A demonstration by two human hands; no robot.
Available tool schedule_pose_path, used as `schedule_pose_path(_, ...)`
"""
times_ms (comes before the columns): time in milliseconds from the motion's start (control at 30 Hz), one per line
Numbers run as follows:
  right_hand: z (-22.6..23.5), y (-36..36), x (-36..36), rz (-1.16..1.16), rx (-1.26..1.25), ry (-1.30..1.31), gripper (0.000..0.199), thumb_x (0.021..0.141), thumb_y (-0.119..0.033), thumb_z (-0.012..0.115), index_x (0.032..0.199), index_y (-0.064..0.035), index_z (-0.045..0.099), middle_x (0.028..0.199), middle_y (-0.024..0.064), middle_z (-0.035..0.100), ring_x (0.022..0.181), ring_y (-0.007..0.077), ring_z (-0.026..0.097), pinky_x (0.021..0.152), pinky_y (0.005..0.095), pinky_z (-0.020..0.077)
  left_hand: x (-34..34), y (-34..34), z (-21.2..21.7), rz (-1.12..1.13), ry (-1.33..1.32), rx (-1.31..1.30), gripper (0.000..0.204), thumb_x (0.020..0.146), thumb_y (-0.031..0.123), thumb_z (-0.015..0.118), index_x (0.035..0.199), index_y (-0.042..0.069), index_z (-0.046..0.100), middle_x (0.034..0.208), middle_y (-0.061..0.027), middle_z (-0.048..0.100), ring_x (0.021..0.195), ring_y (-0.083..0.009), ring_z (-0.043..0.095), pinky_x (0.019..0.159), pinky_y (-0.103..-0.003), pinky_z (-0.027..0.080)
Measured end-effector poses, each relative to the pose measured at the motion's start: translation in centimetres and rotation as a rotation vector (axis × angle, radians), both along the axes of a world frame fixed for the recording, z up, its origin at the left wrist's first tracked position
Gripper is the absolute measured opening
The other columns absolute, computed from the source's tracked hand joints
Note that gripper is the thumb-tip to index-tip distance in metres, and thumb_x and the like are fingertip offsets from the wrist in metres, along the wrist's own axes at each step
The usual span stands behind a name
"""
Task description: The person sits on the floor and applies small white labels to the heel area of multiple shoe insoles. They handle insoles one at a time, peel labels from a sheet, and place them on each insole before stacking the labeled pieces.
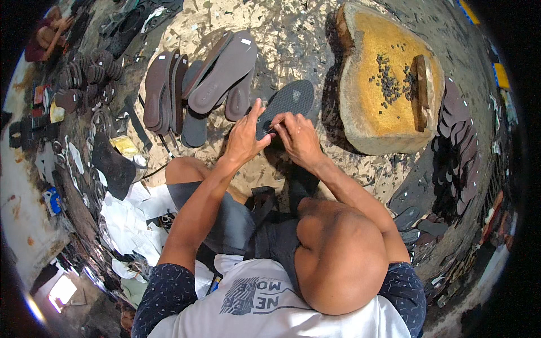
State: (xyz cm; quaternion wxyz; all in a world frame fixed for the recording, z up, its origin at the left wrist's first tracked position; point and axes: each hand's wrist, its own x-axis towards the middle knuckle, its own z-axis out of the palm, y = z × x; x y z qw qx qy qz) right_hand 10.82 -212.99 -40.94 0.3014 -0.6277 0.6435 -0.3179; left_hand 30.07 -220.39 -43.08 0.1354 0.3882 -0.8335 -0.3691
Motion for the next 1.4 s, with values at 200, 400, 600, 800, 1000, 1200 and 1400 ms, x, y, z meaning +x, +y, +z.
schedule_pose_path(200, 0.9, -0.9, -1.9, -0.124, 0.023, -0.368, 0.009, 0.104, -0.013, 0.06, 0.112, -0.0103, 0.062, 0.099, 0.0126, 0.072, 0.093, 0.0347, 0.069, 0.083, 0.0457, 0.0526, -0.6, -1.0, 2.3, -0.066, -0.06, -0.23, 0.091, 0.081, 0.015, 0.083, 0.158, 0.001, 0.038, 0.142, -0.0203, 0.061, 0.127, -0.0397, 0.061, 0.109, -0.047, 0.048)
schedule_pose_path(400, 2.1, -1.0, -9.2, -0.648, -0.132, -0.668, 0.012, 0.11, -0.015, 0.056, 0.118, -0.0057, 0.057, 0.109, 0.0052, 0.074, 0.079, 0.0035, 0.054, 0.07, 0.0215, 0.0449, 1.0, -6.2, 8.1, 0.148, -0.146, -0.41, 0.083, 0.089, 0.016, 0.08, 0.159, 0.004, 0.038, 0.146, -0.0242, 0.058, 0.134, -0.0407, 0.056, 0.114, -0.048, 0.045)
schedule_pose_path(600, 0.5, -1.1, -9.8, -0.705, -0.154, -0.661, 0.014, 0.11, -0.016, 0.057, 0.119, -0.0055, 0.057, 0.11, 0.0073, 0.075, 0.081, 0.0045, 0.057, 0.07, 0.022, 0.0455, -0.9, -0.1, 2.6, -0.029, 0.003, -0.125, 0.09, 0.088, 0.015, 0.081, 0.163, 0.007, 0.032, 0.147, -0.0259, 0.056, 0.132, -0.0438, 0.057, 0.112, -0.051, 0.046)
schedule_pose_path(800, 0.3, -0.5, -9.9, -0.713, -0.13, -0.619, 0.013, 0.11, -0.016, 0.057, 0.119, -0.006, 0.057, 0.112, 0.0084, 0.075, 0.082, 0.0051, 0.058, 0.071, 0.0225, 0.0459, -1.2, 0.4, -0.1, -0.019, 0.009, -0.072, 0.092, 0.087, 0.014, 0.081, 0.163, 0.006, 0.03, 0.146, -0.0257, 0.057, 0.13, -0.0436, 0.058, 0.107, -0.051, 0.048)
schedule_pose_path(1000, 0.2, -2.6, -9.0, -0.594, -0.052, -0.362, 0.015, 0.11, -0.014, 0.055, 0.119, -0.002, 0.058, 0.108, 0.01, 0.076, 0.094, 0.0156, 0.069, 0.082, 0.0305, 0.0531, -1.1, 0.3, -0.9, -0.033, -0.014, -0.107, 0.095, 0.086, 0.016, 0.084, 0.163, 0.006, 0.03, 0.141, -0.026, 0.06, 0.126, -0.0432, 0.06, 0.105, -0.05, 0.049)
schedule_pose_path(1200, -1.9, -4.2, -7.9, -0.416, 0.063, -0.026, 0.015, 0.108, -0.014, 0.055, 0.118, -0.0035, 0.058, 0.106, 0.0119, 0.077, 0.095, 0.0253, 0.073, 0.084, 0.04, 0.0537, -1.3, 0.2, -1.3, -0.019, -0.045, -0.132, 0.098, 0.084, 0.018, 0.086, 0.163, 0.005, 0.03, 0.133, -0.0254, 0.064, 0.118, -0.0427, 0.063, 0.1, -0.05, 0.051)
schedule_pose_path(1400, -2.0, -4.3, -6.6, -0.268, -0.012, 0.311, 0.013, 0.105, -0.02, 0.061, 0.114, -0.01, 0.061, 0.099, 0.0067, 0.075, 0.092, 0.0313, 0.067, 0.081, 0.0471, 0.0456, -1.1, 0.3, -1.5, -0.02, -0.01, -0.156, 0.1, 0.082, 0.018, 0.087, 0.163, 0.004, 0.03, 0.132, -0.0251, 0.065, 0.116, -0.0431, 0.064, 0.098, -0.049, 0.051)
